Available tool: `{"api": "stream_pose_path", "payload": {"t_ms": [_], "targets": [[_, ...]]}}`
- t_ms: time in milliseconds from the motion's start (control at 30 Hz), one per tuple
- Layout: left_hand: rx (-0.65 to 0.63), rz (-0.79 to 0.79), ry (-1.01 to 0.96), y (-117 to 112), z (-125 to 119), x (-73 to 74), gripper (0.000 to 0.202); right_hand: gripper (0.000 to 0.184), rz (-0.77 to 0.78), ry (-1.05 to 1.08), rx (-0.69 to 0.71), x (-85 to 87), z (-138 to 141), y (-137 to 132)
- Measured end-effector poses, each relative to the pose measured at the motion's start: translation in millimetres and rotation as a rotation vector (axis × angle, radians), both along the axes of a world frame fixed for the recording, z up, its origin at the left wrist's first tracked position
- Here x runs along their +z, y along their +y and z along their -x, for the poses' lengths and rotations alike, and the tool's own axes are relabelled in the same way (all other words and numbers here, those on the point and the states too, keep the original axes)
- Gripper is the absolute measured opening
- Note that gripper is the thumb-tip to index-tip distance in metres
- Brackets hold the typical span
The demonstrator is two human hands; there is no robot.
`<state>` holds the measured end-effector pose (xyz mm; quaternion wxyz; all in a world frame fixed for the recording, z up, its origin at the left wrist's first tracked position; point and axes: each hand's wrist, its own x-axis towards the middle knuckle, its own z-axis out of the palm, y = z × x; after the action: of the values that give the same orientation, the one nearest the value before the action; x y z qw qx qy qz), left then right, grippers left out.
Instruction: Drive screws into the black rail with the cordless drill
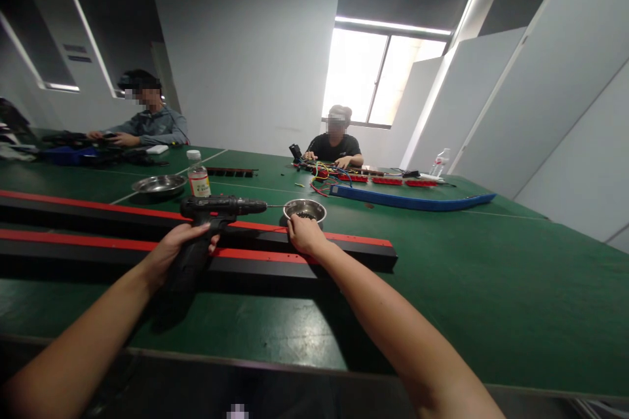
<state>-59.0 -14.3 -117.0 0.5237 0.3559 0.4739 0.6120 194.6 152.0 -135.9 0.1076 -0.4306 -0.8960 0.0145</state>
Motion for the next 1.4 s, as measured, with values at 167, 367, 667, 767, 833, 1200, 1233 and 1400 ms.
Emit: {"api": "stream_pose_path", "payload": {"t_ms": [167, 367, 667, 767, 833, 1200, 1233, 1400], "targets": [[-0.009, -0.001, 0.007, -1, 2, -1.7, 0.02, 0.04, -0.03, -0.005, 0.009, -1.1, -6, -2], [-0.005, 0.008, 0.003, 0, 4, -3.0, 0.019, 0.038, -0.051, -0.012, -0.037, -1.7, -42, 4], [-0.02, 0.015, -0.011, -3, -2, 2.1, 0.016, 0.032, 0.052, 0.036, -0.152, -4.9, -151, 37], [-0.026, 0.024, -0.015, -3, -5, 4.9, 0.014, 0.034, 0.098, 0.052, -0.213, -0.6, -178, 49], [-0.036, 0.032, -0.02, -3, -6, 5.1, 0.013, 0.034, 0.108, 0.037, -0.252, 5.8, -183, 55], [0.001, 0.093, -0.028, -2, -7, 4.1, 0.009, 0.027, 0.154, 0.004, -0.096, 39.7, -51, 84], [0.007, 0.091, -0.026, -3, -7, 3.6, 0.01, 0.028, 0.148, -0.019, -0.138, 39.4, -40, 87], [-0.013, 0.092, -0.012, -8, -3, -2.2, 0.017, 0.031, 0.138, -0.061, -0.234, 29.5, -2, 98]]}}
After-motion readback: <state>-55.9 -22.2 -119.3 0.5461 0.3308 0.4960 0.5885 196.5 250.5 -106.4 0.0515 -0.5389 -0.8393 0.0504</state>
